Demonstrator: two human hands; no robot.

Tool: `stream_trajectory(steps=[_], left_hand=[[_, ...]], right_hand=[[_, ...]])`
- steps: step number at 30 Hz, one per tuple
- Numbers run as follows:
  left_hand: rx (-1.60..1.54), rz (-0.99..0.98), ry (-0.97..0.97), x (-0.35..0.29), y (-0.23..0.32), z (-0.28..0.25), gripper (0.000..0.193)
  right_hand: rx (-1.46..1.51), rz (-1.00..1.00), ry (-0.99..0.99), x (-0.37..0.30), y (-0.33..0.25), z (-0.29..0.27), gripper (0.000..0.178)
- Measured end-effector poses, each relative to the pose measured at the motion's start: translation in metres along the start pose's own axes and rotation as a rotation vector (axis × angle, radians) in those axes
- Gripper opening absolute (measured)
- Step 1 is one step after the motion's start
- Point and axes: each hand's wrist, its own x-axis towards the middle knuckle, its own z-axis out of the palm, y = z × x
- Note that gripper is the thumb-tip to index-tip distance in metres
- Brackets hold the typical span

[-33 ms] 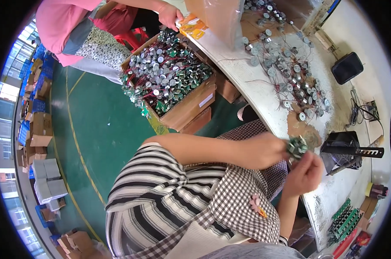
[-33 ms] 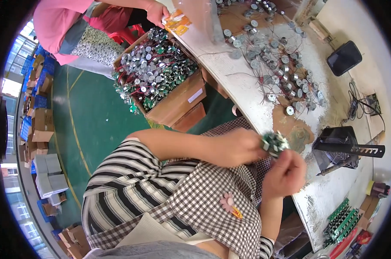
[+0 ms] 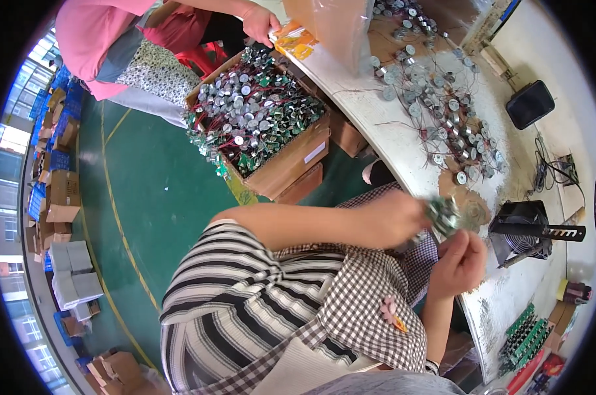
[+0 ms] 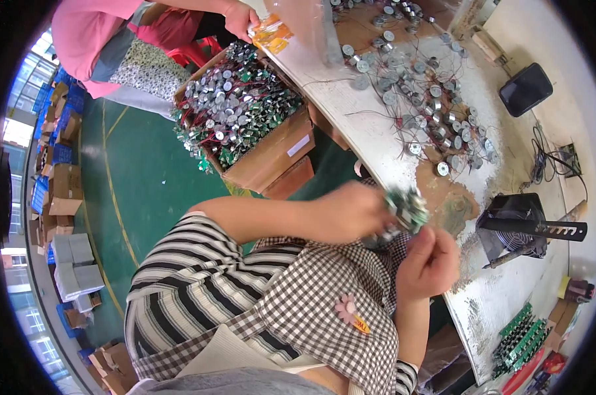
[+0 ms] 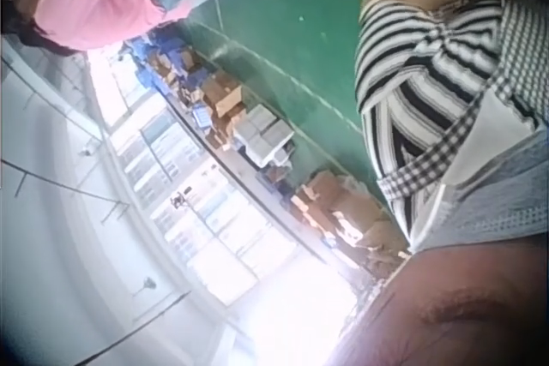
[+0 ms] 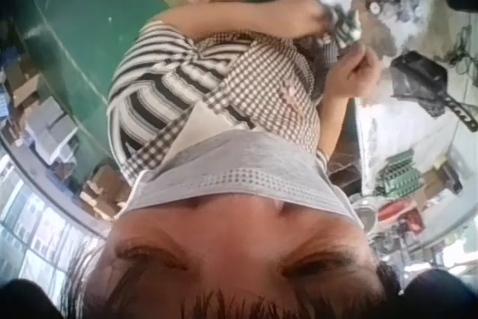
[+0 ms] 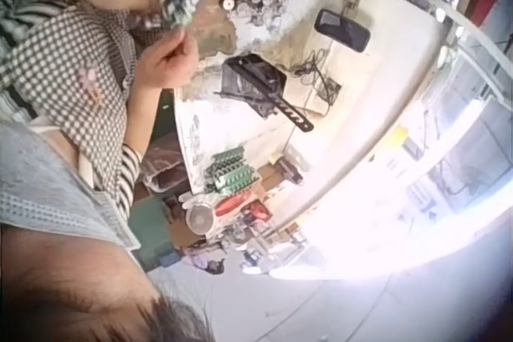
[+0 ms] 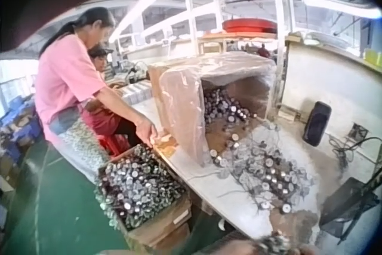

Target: The person assembles electronic components onto a printed circuit board by hand, attaching small motors, wires, and a cooling fan. The components are soldered in place using a soldering station.

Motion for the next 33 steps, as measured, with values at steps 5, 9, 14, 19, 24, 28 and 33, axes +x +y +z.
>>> stream_trajectory(steps=[5,9,14,19,24,28,33], left_hand=[[-0.358,-0.280,0.684,-0.040,-0.020,-0.101,0.028],[-0.831,0.121,1.229,-0.072,-0.071,-0.184,0.013],[-0.793,0.027,1.392,-0.080,-0.083,-0.236,0.019],[-0.926,0.080,1.389,-0.077,-0.100,-0.235,0.019],[-0.883,0.130,1.519,-0.123,-0.128,-0.207,0.018],[-0.855,-0.010,1.606,-0.153,-0.129,-0.167,0.018],[-0.935,-0.079,1.665,-0.168,-0.130,-0.154,0.029]], right_hand=[[0.197,0.073,-0.014,-0.005,-0.003,0.002,0.017],[0.194,0.053,-0.062,-0.015,0.001,0.003,0.015],[0.190,0.026,-0.074,-0.020,0.005,0.005,0.013],[0.217,0.078,-0.086,-0.024,0.006,0.008,0.013],[0.223,0.084,-0.095,-0.024,0.009,0.006,0.011],[0.283,0.065,-0.130,-0.025,0.010,0.010,0.012],[0.345,0.068,-0.170,-0.032,0.014,-0.002,0.010]])
